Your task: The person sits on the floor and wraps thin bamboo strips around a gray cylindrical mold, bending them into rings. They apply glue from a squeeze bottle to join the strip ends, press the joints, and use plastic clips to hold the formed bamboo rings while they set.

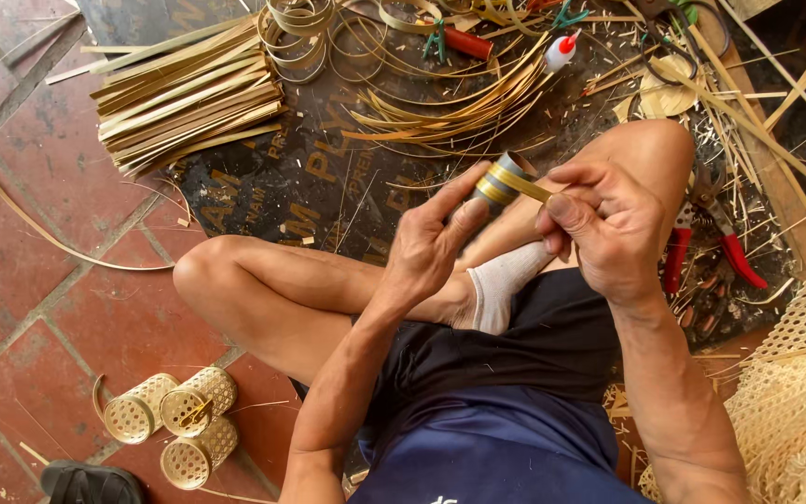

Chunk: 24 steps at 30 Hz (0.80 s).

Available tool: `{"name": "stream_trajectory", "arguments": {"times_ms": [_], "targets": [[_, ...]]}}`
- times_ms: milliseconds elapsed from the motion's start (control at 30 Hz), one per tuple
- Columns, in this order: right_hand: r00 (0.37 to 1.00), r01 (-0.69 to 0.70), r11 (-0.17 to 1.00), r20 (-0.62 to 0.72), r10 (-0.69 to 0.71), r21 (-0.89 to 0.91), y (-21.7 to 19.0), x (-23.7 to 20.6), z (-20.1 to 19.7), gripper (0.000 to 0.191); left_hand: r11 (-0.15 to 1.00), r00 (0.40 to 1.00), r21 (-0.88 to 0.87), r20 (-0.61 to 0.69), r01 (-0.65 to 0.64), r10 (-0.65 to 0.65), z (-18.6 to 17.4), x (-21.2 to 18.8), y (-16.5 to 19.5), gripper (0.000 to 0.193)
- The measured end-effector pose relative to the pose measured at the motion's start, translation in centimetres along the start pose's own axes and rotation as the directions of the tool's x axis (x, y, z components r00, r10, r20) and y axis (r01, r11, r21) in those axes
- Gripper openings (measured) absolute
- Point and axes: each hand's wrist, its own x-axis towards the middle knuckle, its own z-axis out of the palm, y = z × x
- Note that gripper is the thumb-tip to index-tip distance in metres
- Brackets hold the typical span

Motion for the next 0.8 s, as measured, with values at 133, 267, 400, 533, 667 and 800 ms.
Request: {"name": "stream_trajectory", "arguments": {"times_ms": [133,267,400,533,667,800], "targets": [[0.979,0.169,0.978,0.095,-0.181,0.118,0.6,1.4,-0.9,0.034,0.502,0.751,-0.565,0.410,0.655,-0.517,0.4,-1.1,0.1,0.061],[0.880,0.211,0.912,0.339,-0.334,0.351,-0.1,3.3,-0.9,0.050,0.238,0.712,-0.684,0.582,0.690,-0.392,1.3,-1.9,-0.6,0.058],[0.777,0.199,0.923,0.521,-0.353,0.328,-1.3,5.1,-0.9,0.052,-0.063,0.679,-0.682,0.731,0.729,-0.068,3.0,-2.2,-2.8,0.052],[0.666,0.265,0.864,0.567,-0.485,0.428,-1.2,6.2,-0.4,0.046,-0.302,0.581,-0.509,0.779,0.806,0.235,5.5,-3.3,-5.1,0.062],[0.734,0.181,0.866,0.523,-0.434,0.466,0.0,5.4,-0.2,0.047,-0.467,0.573,-0.375,0.708,0.801,0.413,7.8,-4.5,-6.0,0.057],[0.778,0.097,0.865,0.505,-0.375,0.493,1.5,4.7,-0.1,0.040,-0.594,0.624,-0.284,0.595,0.753,0.506,9.1,-4.7,-5.8,0.053]]}}
